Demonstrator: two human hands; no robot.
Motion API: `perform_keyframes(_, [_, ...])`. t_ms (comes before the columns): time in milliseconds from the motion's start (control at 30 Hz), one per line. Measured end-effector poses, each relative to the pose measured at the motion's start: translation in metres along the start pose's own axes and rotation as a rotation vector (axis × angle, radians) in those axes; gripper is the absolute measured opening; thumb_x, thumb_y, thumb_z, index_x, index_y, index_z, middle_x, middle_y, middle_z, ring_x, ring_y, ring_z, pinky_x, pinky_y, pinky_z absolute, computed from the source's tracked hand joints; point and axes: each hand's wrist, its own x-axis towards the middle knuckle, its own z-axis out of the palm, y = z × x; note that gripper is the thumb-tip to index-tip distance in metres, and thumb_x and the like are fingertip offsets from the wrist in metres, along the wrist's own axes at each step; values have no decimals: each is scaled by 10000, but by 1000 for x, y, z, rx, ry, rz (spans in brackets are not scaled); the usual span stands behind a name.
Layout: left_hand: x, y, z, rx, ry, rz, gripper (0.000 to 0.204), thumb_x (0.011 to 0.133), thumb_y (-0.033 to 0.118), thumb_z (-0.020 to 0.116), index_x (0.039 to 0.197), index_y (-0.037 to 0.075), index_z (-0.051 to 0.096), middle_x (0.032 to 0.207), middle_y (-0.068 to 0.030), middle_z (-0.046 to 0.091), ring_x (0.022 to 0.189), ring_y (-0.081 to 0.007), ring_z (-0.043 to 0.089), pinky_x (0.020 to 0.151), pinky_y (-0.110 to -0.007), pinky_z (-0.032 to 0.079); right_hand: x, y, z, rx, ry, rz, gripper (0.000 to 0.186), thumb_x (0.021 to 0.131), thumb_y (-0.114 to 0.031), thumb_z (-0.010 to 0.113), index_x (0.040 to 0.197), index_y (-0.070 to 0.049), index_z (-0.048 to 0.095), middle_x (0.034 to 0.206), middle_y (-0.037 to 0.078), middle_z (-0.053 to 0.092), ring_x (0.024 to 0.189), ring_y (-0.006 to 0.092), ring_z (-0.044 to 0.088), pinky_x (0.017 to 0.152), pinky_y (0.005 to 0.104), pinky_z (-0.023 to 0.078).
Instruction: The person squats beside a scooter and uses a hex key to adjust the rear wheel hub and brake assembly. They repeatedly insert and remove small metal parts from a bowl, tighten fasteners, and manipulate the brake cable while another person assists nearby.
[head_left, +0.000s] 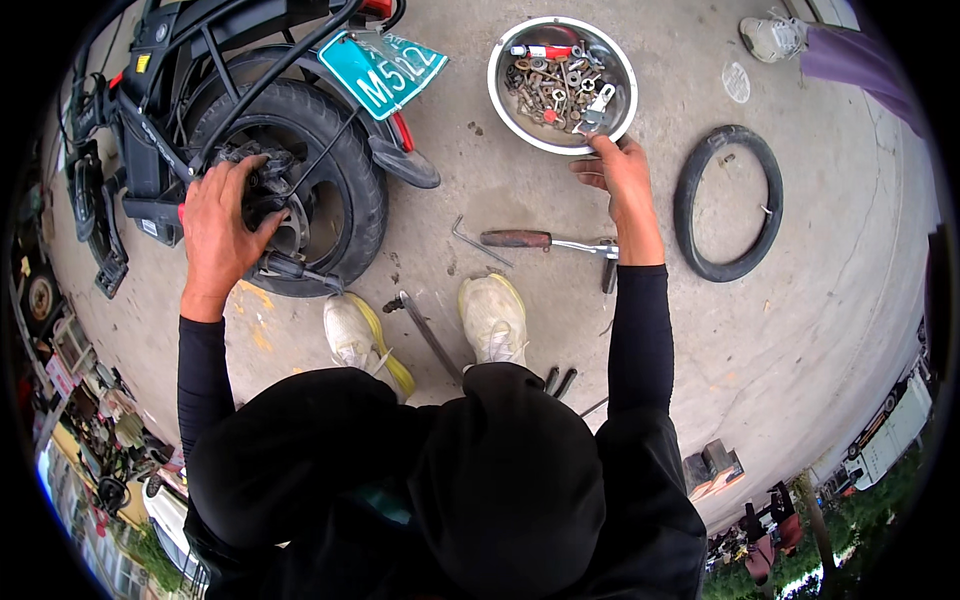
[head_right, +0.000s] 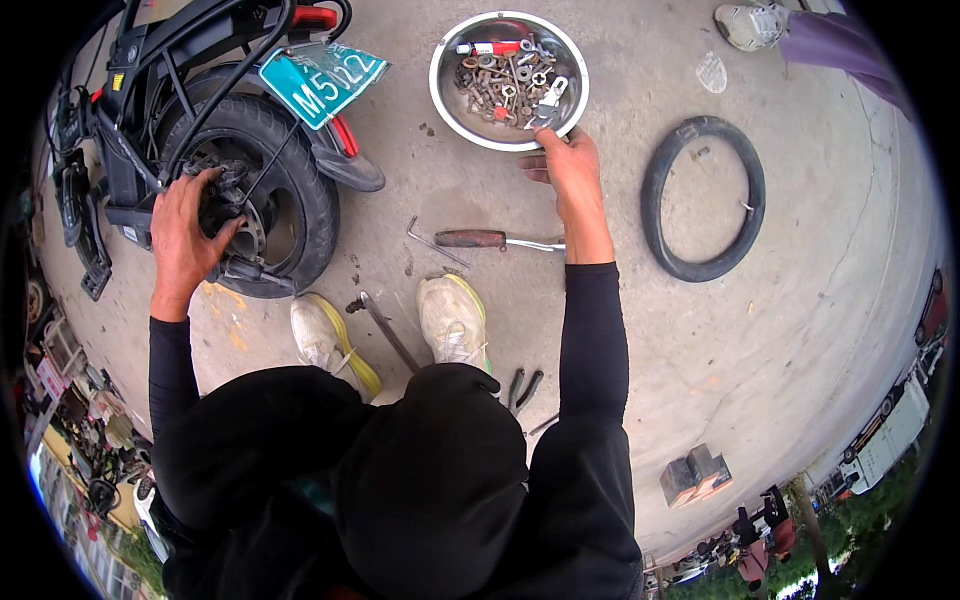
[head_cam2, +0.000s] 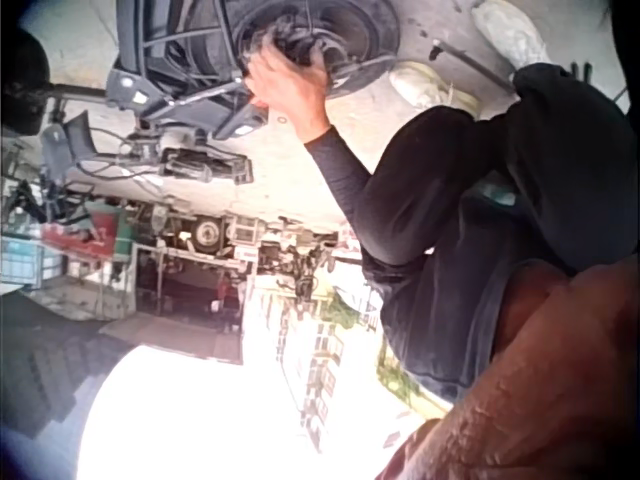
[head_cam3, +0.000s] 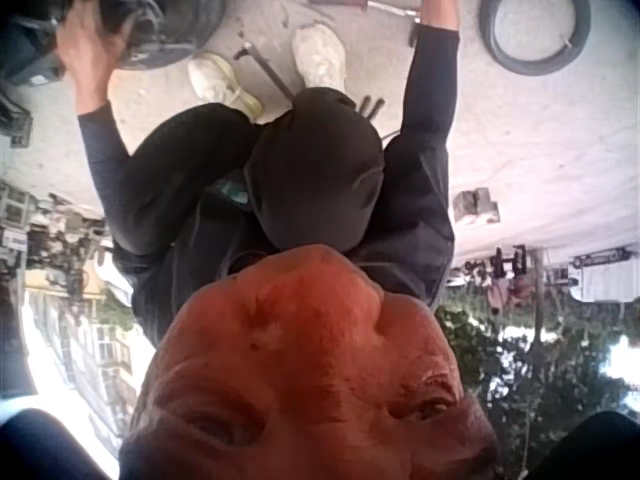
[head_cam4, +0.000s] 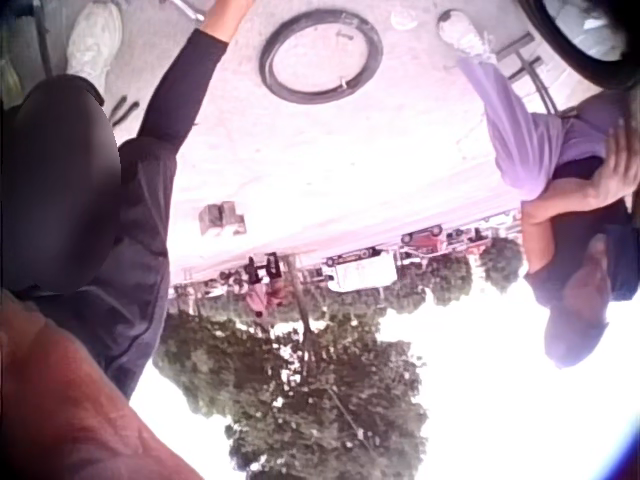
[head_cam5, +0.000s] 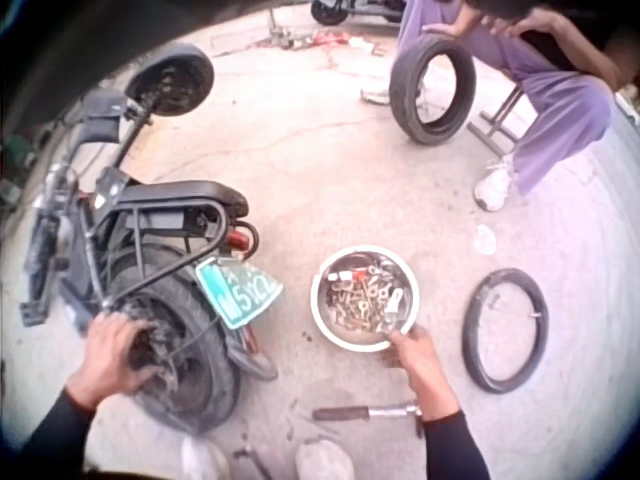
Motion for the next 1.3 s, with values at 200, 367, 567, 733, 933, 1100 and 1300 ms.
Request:
perform_keyframes(200, [-2, -2, 0, 9, 29, 22, 694, 652, 177, 900, 1282, 80, 625, 1068, -110, 631, 1011, -322, 610, 857, -405, 442, 1, -19, 11, -847, 436, -979, 349, 893, -146, 731, 1202, -2, 656, 1044, 176, 694, 871, 379, 704, 759, 452, 575])
perform_keyframes(367, [-1, 0, -1, -10, 28, 16, 692, 656, 191, 901, 1286, 100, 628, 1067, -100, 627, 1007, -307, 610, 839, -399, 435, 56, -38, 40, -1235, 341, -794, 174, 872, -87, 691, 1016, -7, 747, 1002, 214, 734, 922, 390, 735, 796, 480, 595])
perform_keyframes(567, [-9, -6, -2, -27, 8, -2, 694, 676, 212, 901, 1305, 111, 625, 1069, -80, 632, 1025, -289, 615, 834, -400, 433, 81, -42, 43, -1303, 332, -766, 167, 846, -144, 737, 923, 4, 749, 931, 255, 740, 925, 426, 731, 834, 505, 588])
perform_keyframes(733, [-12, -20, -5, -134, -35, 88, 763, 736, 215, 878, 1422, 111, 563, 1191, -128, 625, 1090, -337, 613, 939, -439, 476, 78, -52, 13, -1248, 291, -693, 301, 884, -261, 758, 1019, 8, 756, 958, 252, 747, 938, 406, 739, 814, 477, 572])
perform_keyframes(933, [-16, -68, 0, -438, -93, 85, 355, 1105, 187, 474, 1422, 69, 580, 1298, -137, 654, 1171, -301, 664, 1093, -424, 521, -59, -47, 100, -86, -292, -405, 240, 971, -151, 745, 1135, 19, 703, 953, 83, 746, 759, 121, 680, 693, 242, 541])
perform_keyframes(1100, [-9, -63, 4, -434, -25, 106, 308, 1071, 161, 550, 1351, 63, 636, 1254, -135, 667, 1162, -295, 669, 1034, -419, 539, -129, -13, 193, 222, -627, -55, 240, 994, -140, 716, 1176, 3, 650, 1064, 139, 751, 835, 156, 723, 718, 256, 566])
perform_keyframes(1300, [-36, -15, -17, -385, 132, 45, 311, 948, 154, 722, 1250, 85, 691, 1163, -101, 703, 1110, -280, 676, 898, -380, 539, -155, -12, 219, 261, -688, -22, 213, 1005, -138, 699, 1174, -16, 655, 1104, 141, 755, 850, 154, 732, 703, 242, 560])
